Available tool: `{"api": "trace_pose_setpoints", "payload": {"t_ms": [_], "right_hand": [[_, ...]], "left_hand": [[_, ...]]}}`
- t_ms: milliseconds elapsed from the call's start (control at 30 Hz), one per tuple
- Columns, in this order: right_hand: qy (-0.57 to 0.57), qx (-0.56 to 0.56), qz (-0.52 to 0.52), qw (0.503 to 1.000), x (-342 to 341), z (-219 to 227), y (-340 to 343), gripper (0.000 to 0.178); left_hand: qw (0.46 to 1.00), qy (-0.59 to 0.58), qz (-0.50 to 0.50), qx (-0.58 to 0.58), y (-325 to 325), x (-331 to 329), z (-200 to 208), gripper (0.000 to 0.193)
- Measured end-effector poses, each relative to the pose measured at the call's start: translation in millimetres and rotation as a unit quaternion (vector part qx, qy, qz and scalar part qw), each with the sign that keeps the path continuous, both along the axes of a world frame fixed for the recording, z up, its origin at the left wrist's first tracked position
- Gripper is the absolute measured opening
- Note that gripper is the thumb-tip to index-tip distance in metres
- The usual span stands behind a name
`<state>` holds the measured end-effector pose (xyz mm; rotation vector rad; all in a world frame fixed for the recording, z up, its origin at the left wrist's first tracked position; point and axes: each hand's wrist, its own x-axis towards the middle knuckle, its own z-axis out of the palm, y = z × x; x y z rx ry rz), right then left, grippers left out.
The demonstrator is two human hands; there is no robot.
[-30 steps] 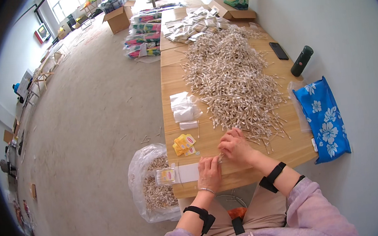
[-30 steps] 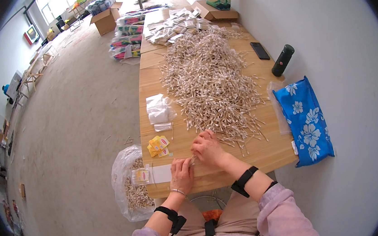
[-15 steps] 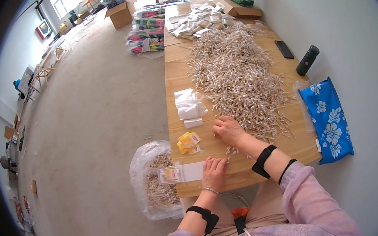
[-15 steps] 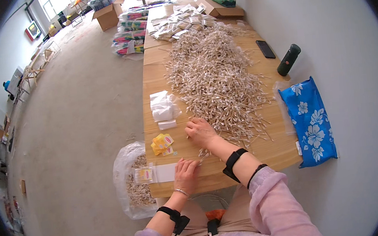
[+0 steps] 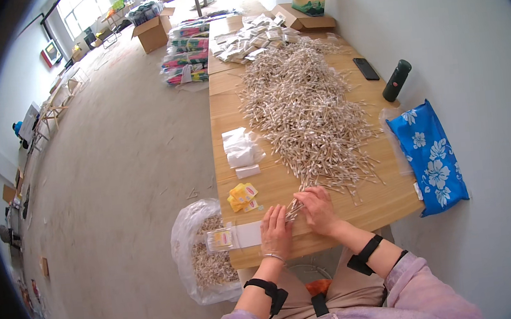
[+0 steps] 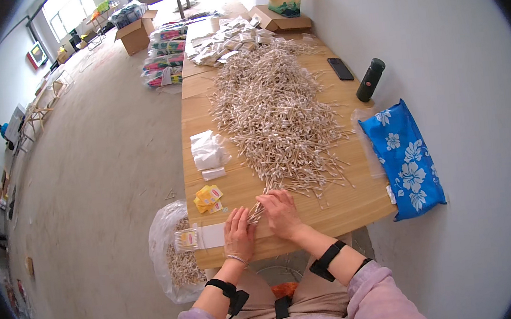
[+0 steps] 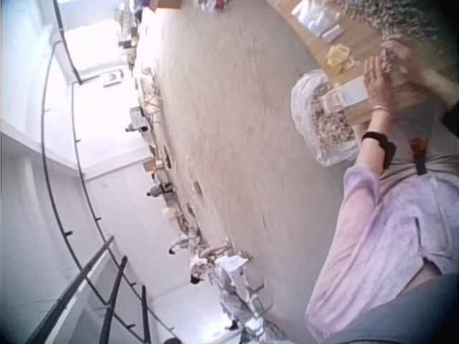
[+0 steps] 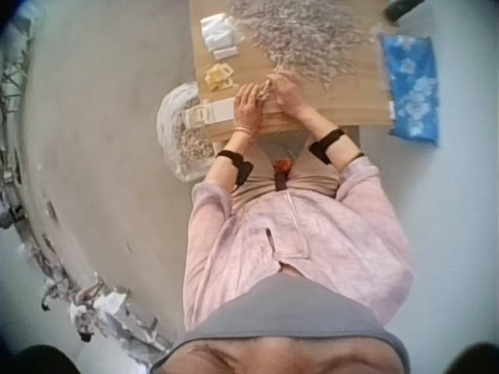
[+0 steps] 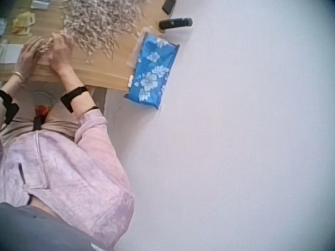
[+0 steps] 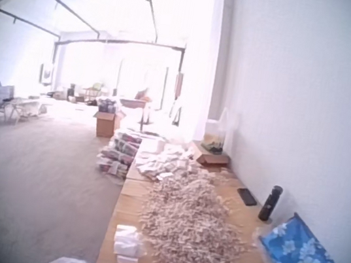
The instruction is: Sorting cotton swabs and placing them into small plastic bags with labels.
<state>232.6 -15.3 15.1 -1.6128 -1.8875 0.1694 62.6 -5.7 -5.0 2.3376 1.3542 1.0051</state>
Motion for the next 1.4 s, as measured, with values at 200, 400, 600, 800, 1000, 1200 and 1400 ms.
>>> {"api": "trace_pose_setpoints", "payload": {"t_ms": [200,400,600,800,1000,1200,1400], "right_hand": [[-0.112,-0.014,-0.07,0.991,44.9,5.4,-8.3,0.038],[-0.18,0.05,0.023,0.982,34.0,4.5,-9.3,0.036],[-0.173,0.018,-0.09,0.981,38.8,6.6,1.7,0.033],[-0.096,-0.008,0.076,0.992,0.5,14.0,3.4,0.031],[-0.119,-0.014,0.04,0.992,0.4,2.8,-1.3,0.019],[-0.069,-0.007,-0.025,0.997,12.8,-6.7,-16.2,0.008],[-0.048,-0.007,-0.078,0.996,23.6,-13.9,-19.3,0.008]], "left_hand": [[0.999,0.009,-0.05,0.006,2.6,-2.3,-7.7,0.03],[0.999,-0.028,-0.032,-0.029,-0.2,-2.2,-0.9,0.03],[0.997,-0.046,-0.046,-0.045,-1.1,-5.7,-0.8,0.041],[0.994,-0.077,-0.041,-0.071,-1.6,-8.1,9.5,0.059],[0.995,-0.08,-0.033,-0.056,-0.4,-5.4,6.8,0.059],[0.997,-0.07,-0.014,-0.022,-1.5,-5.9,6.2,0.031],[0.996,-0.088,-0.027,-0.02,2.2,-8.9,8.8,0.007]]}}
